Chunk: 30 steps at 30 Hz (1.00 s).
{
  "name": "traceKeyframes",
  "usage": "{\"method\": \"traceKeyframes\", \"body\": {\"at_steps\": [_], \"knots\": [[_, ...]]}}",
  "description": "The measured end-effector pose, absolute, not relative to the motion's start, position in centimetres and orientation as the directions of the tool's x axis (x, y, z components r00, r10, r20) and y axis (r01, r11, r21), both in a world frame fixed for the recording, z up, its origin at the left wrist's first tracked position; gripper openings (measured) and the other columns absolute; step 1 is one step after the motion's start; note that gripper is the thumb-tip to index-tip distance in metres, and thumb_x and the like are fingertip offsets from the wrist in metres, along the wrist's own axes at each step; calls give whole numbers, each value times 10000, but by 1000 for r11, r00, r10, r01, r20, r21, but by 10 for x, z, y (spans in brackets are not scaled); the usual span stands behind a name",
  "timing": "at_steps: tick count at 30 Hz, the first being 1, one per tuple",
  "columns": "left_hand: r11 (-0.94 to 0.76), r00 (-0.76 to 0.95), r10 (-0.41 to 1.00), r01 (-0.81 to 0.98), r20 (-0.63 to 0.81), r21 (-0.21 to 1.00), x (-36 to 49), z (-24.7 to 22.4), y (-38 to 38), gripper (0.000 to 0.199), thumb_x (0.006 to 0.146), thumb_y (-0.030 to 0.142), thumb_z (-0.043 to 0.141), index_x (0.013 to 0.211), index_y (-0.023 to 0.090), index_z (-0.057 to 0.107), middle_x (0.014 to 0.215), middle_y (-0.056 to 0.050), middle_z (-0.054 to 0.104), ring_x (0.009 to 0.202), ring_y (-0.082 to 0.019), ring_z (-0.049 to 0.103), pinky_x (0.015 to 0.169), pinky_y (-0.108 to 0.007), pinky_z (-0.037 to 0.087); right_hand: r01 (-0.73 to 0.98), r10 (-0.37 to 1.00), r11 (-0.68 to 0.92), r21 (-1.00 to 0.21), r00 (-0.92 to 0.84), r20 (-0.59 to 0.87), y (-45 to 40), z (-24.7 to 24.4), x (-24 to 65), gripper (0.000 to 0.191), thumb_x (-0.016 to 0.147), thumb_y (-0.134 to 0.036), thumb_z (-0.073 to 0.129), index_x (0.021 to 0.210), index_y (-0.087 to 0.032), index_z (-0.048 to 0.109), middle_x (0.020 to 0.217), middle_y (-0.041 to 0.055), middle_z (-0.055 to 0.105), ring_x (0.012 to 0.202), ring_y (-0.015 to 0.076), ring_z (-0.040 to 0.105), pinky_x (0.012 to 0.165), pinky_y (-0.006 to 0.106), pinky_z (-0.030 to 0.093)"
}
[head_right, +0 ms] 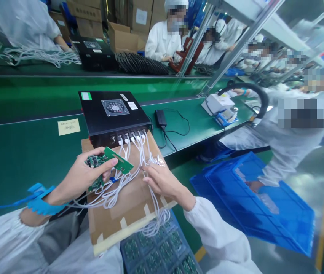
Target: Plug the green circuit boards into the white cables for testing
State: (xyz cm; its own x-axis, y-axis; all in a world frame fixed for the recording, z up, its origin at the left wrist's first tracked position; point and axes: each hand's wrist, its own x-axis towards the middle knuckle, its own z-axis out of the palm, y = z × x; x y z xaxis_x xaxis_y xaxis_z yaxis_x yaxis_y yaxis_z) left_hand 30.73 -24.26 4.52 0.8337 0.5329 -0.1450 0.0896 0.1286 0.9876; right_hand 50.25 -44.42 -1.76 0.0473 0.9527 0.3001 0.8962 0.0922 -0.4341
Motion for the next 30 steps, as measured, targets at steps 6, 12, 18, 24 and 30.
{"method": "traceKeyframes", "body": {"at_steps": [6,12,18,24,30], "knots": [[315,900,311,204,-304,927,292,52,-265,410,755,484,854,897,173,626,605,22,537,524,-99,479,507,-211,398,797,827,4,-604,337,450,-459,25,442,504,1063,-531,392,1417,-228,586,1217,155,633,1126,288,624,957,484,547],[442,925,250,155,-287,884,283,42,-295,612,773,683,764,1076,166,643,828,-41,646,649,-114,557,573,-215,464,715,533,-124,-688,633,562,-454,19,346,210,965,-174,647,1145,-275,685,883,54,687,732,194,634,645,344,559],[398,911,279,178,-304,900,268,36,-319,629,772,573,821,1259,236,607,1050,-43,651,832,-140,606,666,-212,479,776,429,-351,-524,630,647,-462,0,283,470,953,-100,625,1392,-266,602,1011,121,626,896,243,645,712,377,574],[316,900,155,345,-407,884,248,47,-327,575,789,424,804,1278,204,598,1011,-46,659,868,-168,623,739,-251,509,583,475,-196,-788,760,444,-500,12,275,263,994,-262,614,1252,-278,666,1066,100,602,944,232,628,791,386,580],[8,861,-210,475,-463,880,217,45,-343,748,725,245,789,1425,207,530,1295,-102,648,1231,-265,602,1027,-341,499,308,682,-144,-940,719,131,-533,14,274,367,984,-444,636,1297,-253,621,965,38,586,771,163,570,708,306,524]]}}
